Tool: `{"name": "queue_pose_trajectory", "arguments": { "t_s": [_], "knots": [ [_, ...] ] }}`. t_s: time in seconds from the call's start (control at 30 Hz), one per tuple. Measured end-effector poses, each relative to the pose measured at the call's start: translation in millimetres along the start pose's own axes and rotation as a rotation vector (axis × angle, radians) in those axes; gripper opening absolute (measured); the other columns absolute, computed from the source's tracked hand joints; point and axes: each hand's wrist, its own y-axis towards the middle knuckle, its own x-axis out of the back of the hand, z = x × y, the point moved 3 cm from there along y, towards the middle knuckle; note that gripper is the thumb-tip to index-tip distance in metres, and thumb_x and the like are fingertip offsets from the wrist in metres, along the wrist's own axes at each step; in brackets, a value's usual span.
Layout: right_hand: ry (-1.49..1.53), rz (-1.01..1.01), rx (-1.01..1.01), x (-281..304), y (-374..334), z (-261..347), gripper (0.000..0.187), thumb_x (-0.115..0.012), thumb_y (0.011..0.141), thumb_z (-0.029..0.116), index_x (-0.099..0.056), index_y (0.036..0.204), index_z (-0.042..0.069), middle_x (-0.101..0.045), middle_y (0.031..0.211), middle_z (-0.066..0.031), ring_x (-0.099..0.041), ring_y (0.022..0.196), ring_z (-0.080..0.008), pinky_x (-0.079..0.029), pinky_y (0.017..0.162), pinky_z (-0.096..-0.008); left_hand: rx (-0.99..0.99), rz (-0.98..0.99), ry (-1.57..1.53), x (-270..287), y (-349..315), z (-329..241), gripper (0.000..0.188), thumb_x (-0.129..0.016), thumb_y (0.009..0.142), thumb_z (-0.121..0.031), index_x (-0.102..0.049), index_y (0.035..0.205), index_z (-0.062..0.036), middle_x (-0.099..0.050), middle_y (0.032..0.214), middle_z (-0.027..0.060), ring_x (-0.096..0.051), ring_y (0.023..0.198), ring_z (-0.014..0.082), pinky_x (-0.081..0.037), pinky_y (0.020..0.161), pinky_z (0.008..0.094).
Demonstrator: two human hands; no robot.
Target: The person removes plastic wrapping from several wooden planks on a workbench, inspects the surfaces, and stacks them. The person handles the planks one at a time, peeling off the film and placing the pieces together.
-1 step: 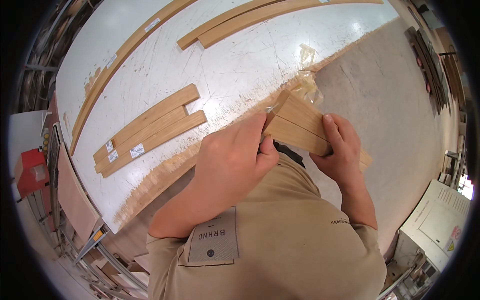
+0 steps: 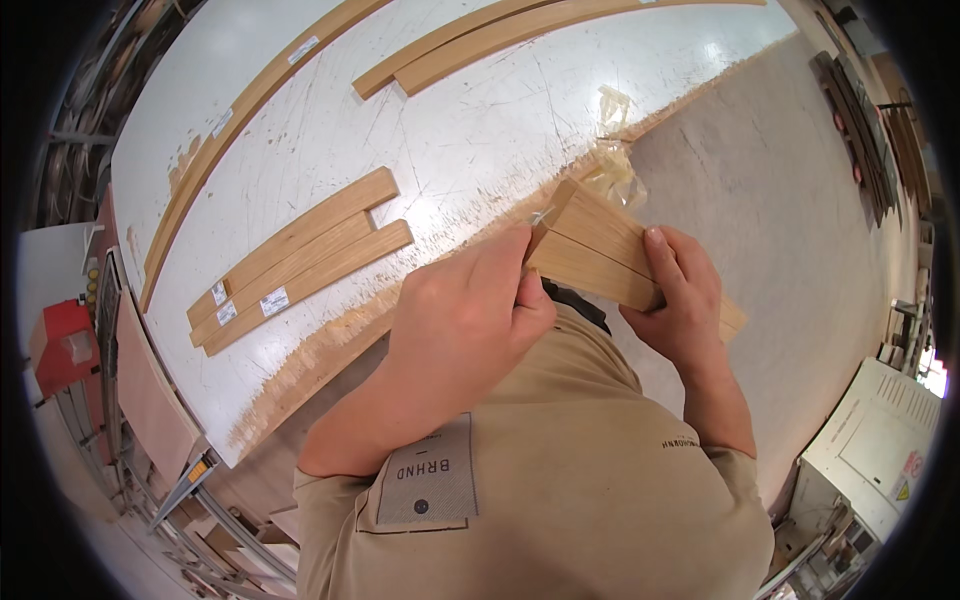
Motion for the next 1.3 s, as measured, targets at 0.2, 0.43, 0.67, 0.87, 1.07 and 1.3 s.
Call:
{"name": "queue_pose_trajectory", "arguments": {
  "t_s": [0.2, 0.43, 0.67, 0.87, 1.07, 1.3],
  "knots": [
    [0.009, 0.01, -0.01, -0.7, -4.0, -2.9, 0.099, -0.085, 0.054, -0.002, -0.054, 0.147, 0.006, -0.065, 0.124, -0.0186, -0.066, 0.102, -0.0381, -0.057, 0.082, -0.0445, 0.009, 0.044, -0.039, 2.3, -0.4, 4.9, 0.028, -0.071, 0.08, 0.003, -0.07, 0.108, 0.0062, -0.073, 0.086, 0.0172, -0.073, 0.071, 0.0287, -0.057, 0.063, 0.0346],
    [0.025, 0.01, 0.005, -2.3, -3.3, -3.7, 0.1, -0.085, 0.055, -0.001, -0.052, 0.149, 0.007, -0.065, 0.124, -0.0183, -0.066, 0.102, -0.0378, -0.057, 0.082, -0.0444, -0.077, -0.053, -0.094, 2.0, 0.2, 0.8, 0.028, -0.074, 0.084, -0.004, -0.066, 0.11, 0.0047, -0.069, 0.075, 0.0155, -0.069, 0.062, 0.0303, -0.055, 0.053, 0.037],
    [0.021, 0.02, -0.008, -1.1, 0.3, -2.6, 0.095, -0.085, 0.055, -0.002, -0.055, 0.146, 0.006, -0.065, 0.124, -0.0179, -0.066, 0.103, -0.0373, -0.057, 0.082, -0.0441, -0.06, -0.083, -0.014, -0.2, -5.5, 4.2, 0.025, -0.077, 0.086, -0.008, -0.067, 0.106, 0.0024, -0.071, 0.083, 0.0143, -0.069, 0.065, 0.0285, -0.054, 0.054, 0.0364],
    [0.013, 0.049, -0.04, -2.3, 3.0, -1.6, 0.095, -0.084, 0.055, -0.002, -0.056, 0.145, 0.005, -0.065, 0.124, -0.0179, -0.066, 0.104, -0.0371, -0.057, 0.083, -0.0444, -0.155, -0.19, 0.063, -3.8, -4.2, 4.3, 0.019, -0.075, 0.086, -0.002, -0.065, 0.102, 0.0, -0.068, 0.097, 0.0117, -0.067, 0.07, 0.0261, -0.054, 0.056, 0.034],
    [0.144, 0.03, -0.08, -6.0, 1.5, -3.6, 0.098, -0.086, 0.055, 0.002, -0.057, 0.148, 0.015, -0.065, 0.123, -0.0128, -0.065, 0.103, -0.0341, -0.054, 0.085, -0.0439, 0.204, -0.079, -0.48, -4.3, -7.7, 19.3, 0.008, -0.069, 0.096, -0.004, -0.063, 0.097, 0.0005, -0.068, 0.098, 0.0103, -0.067, 0.072, 0.0166, -0.057, 0.064, 0.0284],
    [0.412, 0.15, -0.158, -14.4, -8.2, -9.3, 0.103, -0.085, 0.058, 0.003, -0.048, 0.155, 0.011, -0.063, 0.134, -0.0196, -0.064, 0.113, -0.0393, -0.054, 0.095, -0.0441, 0.546, 0.026, -1.143, -6.0, -8.0, 28.7, 0.018, -0.057, 0.109, -0.017, -0.061, 0.105, 0.0005, -0.068, 0.097, 0.0054, -0.068, 0.085, 0.0122, -0.057, 0.079, 0.0273]
  ]
}}
